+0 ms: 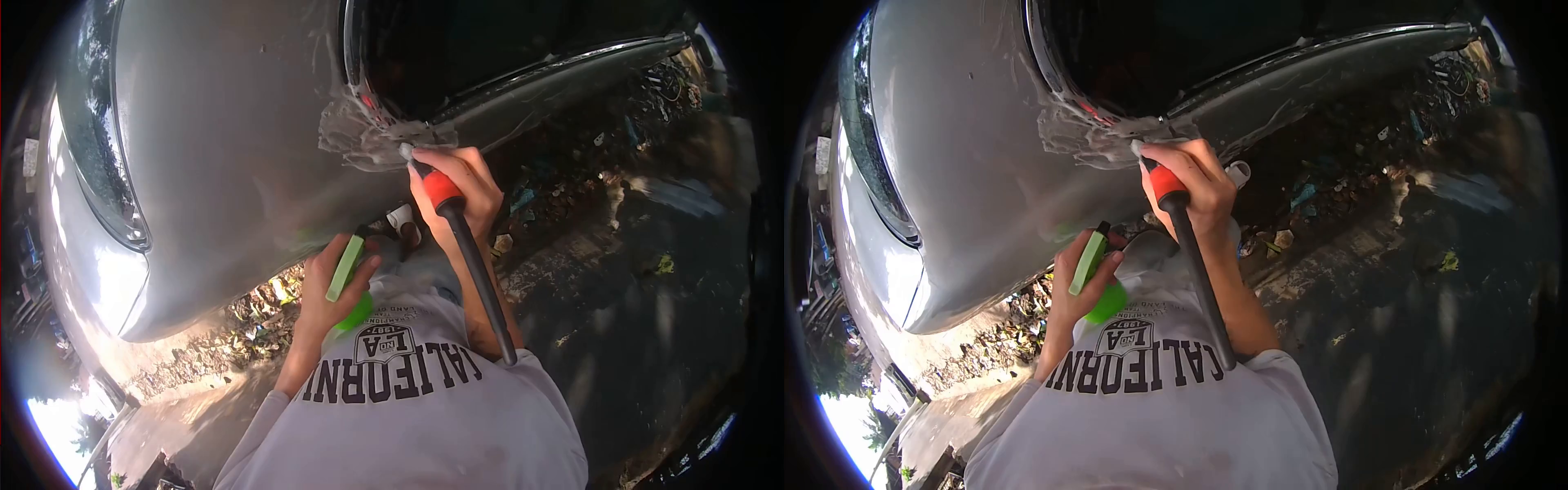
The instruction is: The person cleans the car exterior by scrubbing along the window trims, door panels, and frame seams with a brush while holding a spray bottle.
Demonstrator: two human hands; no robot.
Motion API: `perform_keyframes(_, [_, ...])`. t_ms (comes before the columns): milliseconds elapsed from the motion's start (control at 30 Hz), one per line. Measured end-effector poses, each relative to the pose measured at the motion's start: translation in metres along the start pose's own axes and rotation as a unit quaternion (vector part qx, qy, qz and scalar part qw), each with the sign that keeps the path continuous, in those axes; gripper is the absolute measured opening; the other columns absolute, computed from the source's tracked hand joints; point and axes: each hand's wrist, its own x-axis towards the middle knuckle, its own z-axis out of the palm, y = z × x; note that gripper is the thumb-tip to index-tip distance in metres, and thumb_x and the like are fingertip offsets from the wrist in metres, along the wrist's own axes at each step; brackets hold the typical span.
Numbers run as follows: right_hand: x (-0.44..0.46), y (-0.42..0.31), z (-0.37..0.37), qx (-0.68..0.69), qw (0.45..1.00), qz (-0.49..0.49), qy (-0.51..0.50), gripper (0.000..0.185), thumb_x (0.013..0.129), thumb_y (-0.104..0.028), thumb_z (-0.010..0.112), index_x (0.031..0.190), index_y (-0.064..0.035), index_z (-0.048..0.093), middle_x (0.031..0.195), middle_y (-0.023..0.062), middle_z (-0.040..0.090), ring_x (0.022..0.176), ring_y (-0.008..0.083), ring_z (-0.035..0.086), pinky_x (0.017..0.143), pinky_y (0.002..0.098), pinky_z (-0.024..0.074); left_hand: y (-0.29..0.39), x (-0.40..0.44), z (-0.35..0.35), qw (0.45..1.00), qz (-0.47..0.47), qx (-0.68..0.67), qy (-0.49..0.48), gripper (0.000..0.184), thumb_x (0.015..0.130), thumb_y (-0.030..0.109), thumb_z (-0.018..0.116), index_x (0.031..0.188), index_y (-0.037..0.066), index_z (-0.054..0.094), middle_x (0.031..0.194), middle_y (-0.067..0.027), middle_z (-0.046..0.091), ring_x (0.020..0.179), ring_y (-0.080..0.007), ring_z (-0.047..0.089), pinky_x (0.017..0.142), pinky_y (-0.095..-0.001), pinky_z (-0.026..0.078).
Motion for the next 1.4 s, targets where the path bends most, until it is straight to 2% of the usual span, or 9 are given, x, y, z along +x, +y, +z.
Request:
perform_keyframes(167, [-0.003, 0.016, -0.002, -0.093, 0.992, 0.081, 0.017, 0.031, 0.075, 0.008, 0.08, 0.102, -0.0067, 0.077, 0.096, 0.0076, 0.071, 0.082, 0.022, 0.072, 0.071, 0.0337, 0.0565, -0.008, -0.002, -0.013, 1.0, 0.012, 0.004, 0.004, 0.019, 0.095, 0.011, 0.072, 0.11, 0.001, 0.069, 0.083, -0.0062, 0.073, 0.06, -0.0124, 0.066, 0.058, -0.0292, 0.051])
perform_keyframes(267, [0.008, -0.004, 0.018, -0.018, 0.997, -0.065, -0.035, 0.032, 0.072, 0.008, 0.078, 0.1, -0.0072, 0.075, 0.092, 0.0078, 0.07, 0.081, 0.0271, 0.07, 0.07, 0.0366, 0.0562, -0.009, 0.002, -0.013, 1.0, 0.023, 0.013, -0.002, 0.019, 0.095, 0.012, 0.072, 0.11, 0.001, 0.07, 0.083, -0.0061, 0.073, 0.06, -0.0122, 0.066, 0.058, -0.0292, 0.052])
perform_keyframes(400, [0.002, 0.025, -0.011, -0.06, 0.998, 0.035, -0.003, 0.028, 0.074, 0.008, 0.078, 0.097, -0.0077, 0.074, 0.09, 0.0075, 0.068, 0.077, 0.0265, 0.07, 0.068, 0.0348, 0.0569, -0.015, 0.001, -0.017, 0.994, 0.102, 0.024, 0.002, 0.019, 0.096, 0.013, 0.072, 0.109, 0.0, 0.07, 0.081, -0.0057, 0.072, 0.06, -0.0118, 0.065, 0.058, -0.0288, 0.052])
perform_keyframes(600, [0.012, -0.015, 0.035, -0.021, 0.997, -0.068, 0.042, 0.031, 0.073, 0.006, 0.08, 0.099, -0.0102, 0.075, 0.09, 0.007, 0.067, 0.08, 0.0259, 0.07, 0.069, 0.0351, 0.0563, -0.012, 0.001, -0.018, 0.999, 0.042, -0.015, -0.007, 0.018, 0.095, 0.013, 0.073, 0.109, 0.002, 0.07, 0.079, -0.0062, 0.071, 0.06, -0.0124, 0.066, 0.058, -0.029, 0.052])
perform_keyframes(700, [-0.007, 0.01, 0.023, -0.086, 0.994, -0.062, 0.027, 0.031, 0.073, 0.007, 0.079, 0.099, -0.0092, 0.074, 0.09, 0.0072, 0.067, 0.079, 0.0259, 0.07, 0.069, 0.0348, 0.0562, -0.015, 0.0, -0.022, 0.993, 0.12, -0.001, -0.019, 0.018, 0.094, 0.014, 0.074, 0.108, 0.002, 0.07, 0.077, -0.0058, 0.071, 0.059, -0.0127, 0.065, 0.058, -0.029, 0.051])
perform_keyframes(767, [-0.013, 0.024, 0.013, -0.088, 0.994, 0.028, 0.059, 0.032, 0.071, 0.011, 0.078, 0.098, -0.0067, 0.074, 0.09, 0.0081, 0.068, 0.079, 0.0248, 0.07, 0.069, 0.0351, 0.0564, -0.016, -0.003, -0.025, 0.997, 0.073, -0.006, -0.023, 0.017, 0.094, 0.014, 0.075, 0.107, 0.002, 0.071, 0.075, -0.0051, 0.07, 0.058, -0.0125, 0.065, 0.058, -0.0293, 0.051])
perform_keyframes(1033, [-0.005, 0.022, 0.011, -0.034, 0.996, 0.044, 0.066, 0.027, 0.072, 0.011, 0.076, 0.092, -0.0058, 0.075, 0.088, 0.0089, 0.069, 0.078, 0.0221, 0.07, 0.069, 0.034, 0.0551, -0.029, -0.003, -0.025, 0.991, 0.134, 0.006, -0.017, 0.017, 0.094, 0.014, 0.075, 0.106, 0.003, 0.071, 0.07, -0.0047, 0.068, 0.056, -0.013, 0.065, 0.057, -0.0302, 0.051])
perform_keyframes(1167, [0.014, -0.005, 0.031, -0.003, 0.998, -0.054, 0.025, 0.026, 0.071, 0.011, 0.076, 0.092, -0.0058, 0.074, 0.086, 0.0097, 0.067, 0.077, 0.0259, 0.069, 0.069, 0.0345, 0.0539, -0.018, -0.002, -0.025, 0.998, 0.052, 0.001, -0.021, 0.019, 0.094, 0.017, 0.075, 0.107, 0.003, 0.07, 0.068, -0.0047, 0.067, 0.056, -0.0131, 0.065, 0.057, -0.03, 0.05])
perform_keyframes(1400, [-0.026, 0.05, -0.041, -0.114, 0.988, 0.077, 0.064, 0.019, 0.076, 0.007, 0.077, 0.09, -0.0033, 0.073, 0.091, 0.011, 0.069, 0.078, 0.027, 0.07, 0.07, 0.0358, 0.0554, -0.019, -0.006, -0.028, 0.996, 0.076, 0.007, -0.034, 0.02, 0.094, 0.016, 0.075, 0.107, 0.002, 0.07, 0.076, -0.0052, 0.071, 0.057, -0.0129, 0.065, 0.057, -0.0298, 0.051])
